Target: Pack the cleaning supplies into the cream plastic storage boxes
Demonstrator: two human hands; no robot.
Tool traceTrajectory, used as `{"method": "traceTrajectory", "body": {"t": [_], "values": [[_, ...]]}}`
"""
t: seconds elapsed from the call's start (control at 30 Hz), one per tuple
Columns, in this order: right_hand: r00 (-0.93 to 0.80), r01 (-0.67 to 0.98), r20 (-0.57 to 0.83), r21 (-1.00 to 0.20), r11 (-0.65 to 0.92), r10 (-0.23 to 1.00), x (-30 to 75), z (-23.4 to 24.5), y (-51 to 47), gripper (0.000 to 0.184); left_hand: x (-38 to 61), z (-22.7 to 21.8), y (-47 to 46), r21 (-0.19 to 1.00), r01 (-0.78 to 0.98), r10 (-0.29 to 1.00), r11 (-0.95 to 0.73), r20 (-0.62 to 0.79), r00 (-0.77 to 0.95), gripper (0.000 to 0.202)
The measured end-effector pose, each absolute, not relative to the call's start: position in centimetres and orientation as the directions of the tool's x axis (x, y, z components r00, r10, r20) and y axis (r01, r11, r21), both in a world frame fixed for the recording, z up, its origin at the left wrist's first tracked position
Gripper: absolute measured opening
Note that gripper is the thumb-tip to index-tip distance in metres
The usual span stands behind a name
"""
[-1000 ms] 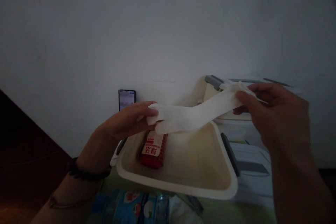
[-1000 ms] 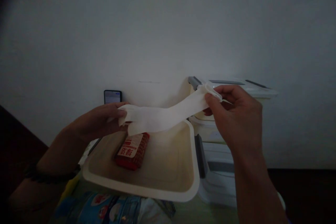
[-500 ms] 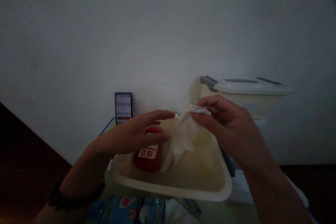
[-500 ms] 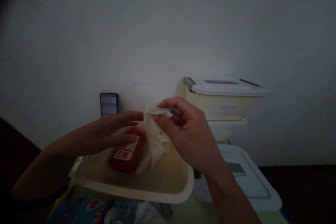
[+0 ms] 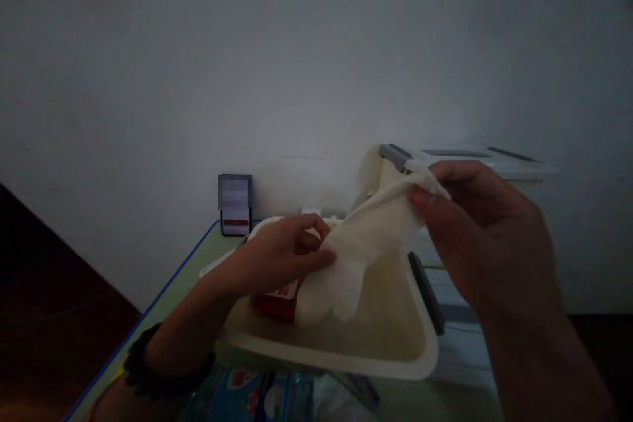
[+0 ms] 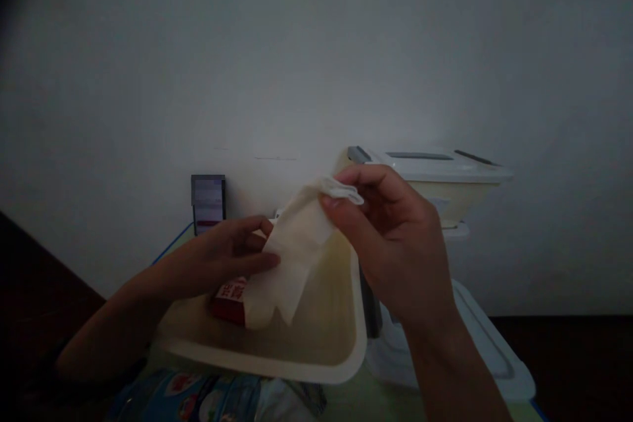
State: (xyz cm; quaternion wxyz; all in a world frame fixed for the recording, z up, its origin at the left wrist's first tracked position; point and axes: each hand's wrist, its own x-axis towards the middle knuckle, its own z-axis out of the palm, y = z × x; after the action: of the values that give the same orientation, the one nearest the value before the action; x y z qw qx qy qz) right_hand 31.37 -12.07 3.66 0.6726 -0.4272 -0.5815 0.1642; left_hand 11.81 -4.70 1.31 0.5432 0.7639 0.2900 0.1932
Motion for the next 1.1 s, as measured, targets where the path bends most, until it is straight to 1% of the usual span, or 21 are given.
{"method": "traceTrajectory", "body": {"t": [0.07,0.13,0.2,0.27,0.37,0.47,0.53,0.57,0.6,0.67,0.73,0.77,0.8,0.83,0.87,0.97,1.03,1.1], "values": [[0.132,0.332,0.678,-0.718,0.612,0.723,31.4,3.7,-12.4,0.014,11.8,1.4,-4.6,0.961,0.217,0.728,-0.172,-0.024,0.685,0.018],[-0.058,0.385,0.681,-0.660,0.645,0.730,31.3,3.7,-12.6,0.016,12.0,1.5,-4.4,0.979,0.165,0.793,-0.123,-0.003,0.609,0.019],[-0.255,0.456,0.625,-0.595,0.662,0.738,31.0,3.7,-12.7,0.019,12.1,1.6,-4.3,0.991,0.091,0.839,-0.093,0.029,0.543,0.019],[-0.416,0.505,0.544,-0.528,0.683,0.729,30.6,3.7,-12.7,0.021,12.1,1.6,-4.1,0.998,0.015,0.871,-0.060,0.045,0.490,0.018],[-0.559,0.522,0.445,-0.466,0.714,0.700,30.1,3.6,-12.7,0.018,12.1,1.7,-3.8,0.997,-0.082,0.896,-0.017,0.052,0.442,0.018],[-0.630,0.539,0.357,-0.438,0.719,0.690,30.2,3.6,-12.7,0.016,11.8,1.9,-3.7,0.991,-0.130,0.890,-0.007,0.066,0.451,0.019],[-0.634,0.565,0.317,-0.433,0.702,0.705,30.5,3.6,-12.6,0.023,11.7,2.0,-3.7,0.990,-0.141,0.875,-0.024,0.089,0.476,0.017],[-0.603,0.594,0.321,-0.431,0.679,0.730,30.6,3.6,-12.6,0.025,11.6,2.0,-3.7,0.989,-0.142,0.865,-0.036,0.102,0.491,0.016],[-0.541,0.631,0.351,-0.431,0.645,0.764,30.7,3.5,-12.5,0.025,11.5,2.0,-3.8,0.989,-0.137,0.856,-0.049,0.112,0.504,0.015],[-0.333,0.707,0.474,-0.446,0.548,0.815,30.7,3.2,-12.2,0.024,11.3,2.0,-3.8,0.991,-0.113,0.838,-0.073,0.123,0.532,0.012],[-0.138,0.737,0.563,-0.491,0.464,0.815,30.4,2.7,-11.7,0.032,11.1,2.1,-3.9,0.991,-0.090,0.818,-0.104,0.137,0.559,0.011],[-0.086,0.732,0.573,-0.519,0.442,0.815,30.3,2.4,-11.5,0.038,11.1,2.1,-4.0,0.989,-0.081,0.807,-0.123,0.147,0.572,0.011],[-0.070,0.720,0.561,-0.544,0.430,0.825,30.1,2.2,-11.3,0.044,11.0,2.2,-4.1,0.986,-0.074,0.796,-0.146,0.162,0.584,0.010],[-0.080,0.711,0.538,-0.560,0.426,0.839,30.0,2.1,-11.1,0.046,11.0,2.2,-4.3,0.983,-0.065,0.785,-0.173,0.178,0.593,0.010],[-0.101,0.706,0.513,-0.567,0.425,0.852,29.9,2.0,-11.0,0.043,11.0,2.3,-4.4,0.977,-0.053,0.775,-0.205,0.195,0.602,0.009],[-0.151,0.704,0.482,-0.560,0.437,0.863,29.8,2.2,-10.8,0.021,10.8,2.5,-4.7,0.955,-0.008,0.747,-0.297,0.238,0.620,0.008],[-0.150,0.692,0.487,-0.570,0.443,0.860,30.0,2.4,-10.9,0.019,10.7,2.7,-4.8,0.945,0.007,0.740,-0.327,0.252,0.624,0.009],[-0.115,0.679,0.497,-0.593,0.433,0.860,30.1,2.6,-10.9,0.018,10.6,2.9,-4.9,0.949,-0.007,0.740,-0.315,0.250,0.625,0.009]]}}
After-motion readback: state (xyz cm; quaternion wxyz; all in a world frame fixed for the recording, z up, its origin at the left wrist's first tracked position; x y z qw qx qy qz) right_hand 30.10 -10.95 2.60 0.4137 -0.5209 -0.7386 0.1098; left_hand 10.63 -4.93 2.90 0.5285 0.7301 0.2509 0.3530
